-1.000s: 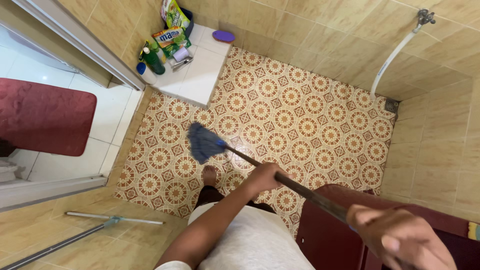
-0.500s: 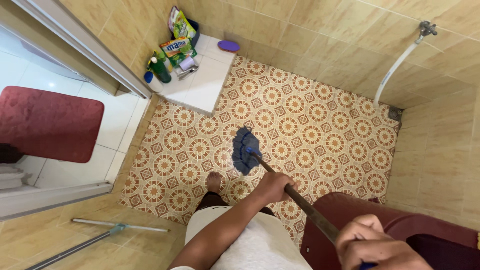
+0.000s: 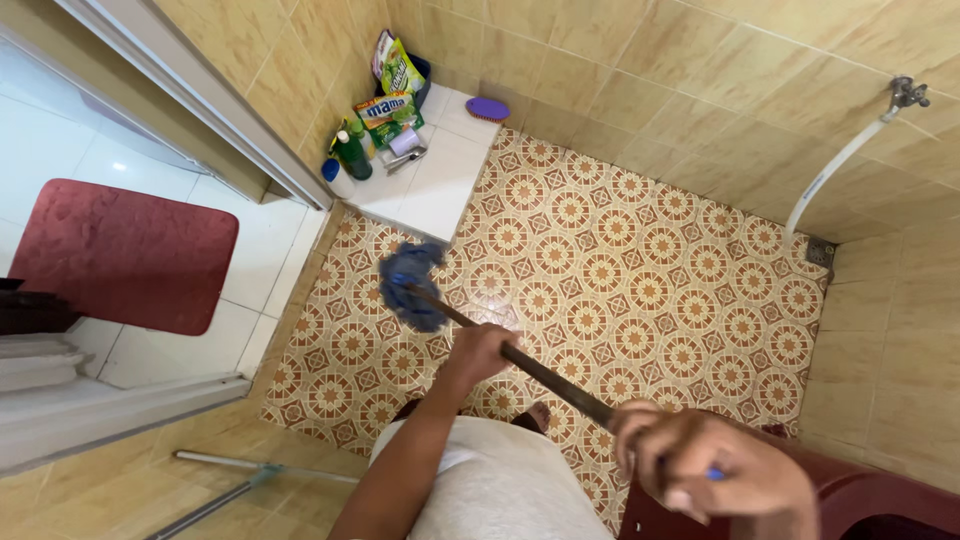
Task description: The person mops the tiled floor of a small bathroom using a blue microfiber mop, moving it across the patterned tiles and around cleaning supplies on a low shelf.
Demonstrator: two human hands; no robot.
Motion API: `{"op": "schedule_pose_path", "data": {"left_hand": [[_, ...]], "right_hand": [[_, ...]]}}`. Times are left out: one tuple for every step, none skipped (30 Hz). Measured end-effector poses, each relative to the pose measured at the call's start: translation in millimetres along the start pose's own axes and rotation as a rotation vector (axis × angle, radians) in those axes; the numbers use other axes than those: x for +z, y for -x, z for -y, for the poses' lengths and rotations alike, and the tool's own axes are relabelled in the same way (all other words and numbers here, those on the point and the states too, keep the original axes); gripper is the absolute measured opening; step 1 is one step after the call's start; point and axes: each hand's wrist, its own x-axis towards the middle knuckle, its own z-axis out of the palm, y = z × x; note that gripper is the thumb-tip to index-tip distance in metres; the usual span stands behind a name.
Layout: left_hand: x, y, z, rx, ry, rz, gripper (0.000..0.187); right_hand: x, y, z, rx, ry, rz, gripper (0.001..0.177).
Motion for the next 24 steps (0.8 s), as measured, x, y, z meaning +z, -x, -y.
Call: {"op": "schedule_pose_path", "data": {"left_hand": [[-5.7,1.8,16.0,-0.039,-0.02,-0.055,0.025],[-11.5,4.5,31.2,-0.079,-0.04,-0.109,0.027],[-17.6,8.9,46.2,-0.055,-0.018,-0.198,0.023],[-24.1,13.7,61.1,-0.03,0.005,-0.286,0.019],[-31.1,16.1,76.0,-0.026,0.005,-0.284,0.019],[-37.6,16.6,89.2,0.006,-0.034,-0.405,0.013],[-40.6,16.2,97.9,0.037,-0.074,-0.524,0.009],[-41.9,15.4,102.7,0.04,-0.073,-0.521,0.009],[-45.0,15.3,106.2,-0.03,-0.096,-0.476,0.019],[-49.4,15.1,108.2,-0.099,-0.119,-0.43,0.03],[-53.6,13.3,107.4,-0.098,-0.119,-0.43,0.03],[-56.7,10.0,104.4,-0.108,-0.094,-0.454,0.033],[-57.1,7.0,99.6,-0.117,-0.064,-0.479,0.036],[-59.0,4.6,95.4,-0.117,-0.059,-0.479,0.036],[-62.8,0.1,91.0,-0.115,-0.065,-0.427,0.036],[-66.3,-4.5,85.9,-0.113,-0.071,-0.375,0.035],[-68.1,-7.1,80.5,-0.114,-0.066,-0.377,0.035],[-68.7,-9.3,74.4,-0.121,-0.045,-0.343,0.036],[-66.6,-10.9,66.4,-0.131,-0.023,-0.312,0.037],[-62.6,-13.4,56.6,-0.136,-0.017,-0.316,0.037],[-60.3,-20.0,47.3,-0.153,-0.01,-0.244,0.042],[-57.5,-26.6,37.2,-0.17,-0.004,-0.172,0.046],[-52.5,-30.8,25.7,-0.171,-0.001,-0.178,0.046],[-46.8,-34.5,12.8,-0.111,0.018,-0.24,0.04]], "right_hand": [[-2.2,-7.3,-16.2,0.016,-0.015,-0.004,0.049],[-2.7,-16.1,-32.7,0.032,-0.03,-0.007,0.048],[-2.7,-26.8,-48.4,0.044,-0.016,-0.025,0.048],[-1.8,-38.0,-62.2,0.056,-0.001,-0.042,0.049],[1.2,-50.0,-74.7,0.056,0.0,-0.047,0.049],[5.5,-63.8,-86.7,0.075,-0.018,-0.076,0.047],[8.8,-73.7,-94.3,0.093,-0.039,-0.104,0.046],[12.0,-78.6,-98.0,0.093,-0.039,-0.108,0.046],[15.4,-82.4,-100.9,0.041,-0.046,-0.168,0.046],[17.7,-85.2,-103.0,-0.011,-0.053,-0.228,0.047],[17.8,-87.9,-104.5,-0.011,-0.053,-0.229,0.047],[16.7,-90.3,-105.9,-0.001,-0.104,-0.318,0.048],[16.5,-89.2,-106.1,0.012,-0.154,-0.407,0.049],[17.5,-87.0,-105.2,0.017,-0.152,-0.407,0.049],[16.6,-85.3,-102.7,0.003,-0.135,-0.463,0.048],[15.3,-83.4,-98.9,-0.011,-0.118,-0.518,0.048],[14.5,-80.4,-93.9,-0.006,-0.116,-0.516,0.048],[13.4,-76.4,-87.1,-0.027,-0.09,-0.535,0.048],[11.8,-71.6,-78.6,-0.046,-0.064,-0.55,0.049],[10.2,-66.6,-68.7,-0.04,-0.062,-0.543,0.049],[6.5,-63.1,-58.1,-0.057,-0.067,-0.538,0.05],[3.4,-59.2,-46.8,-0.074,-0.072,-0.533,0.05],[1.3,-52.8,-34.1,-0.073,-0.068,-0.528,0.05],[-1.5,-44.3,-19.9,-0.034,-0.036,-0.567,0.049]]}}
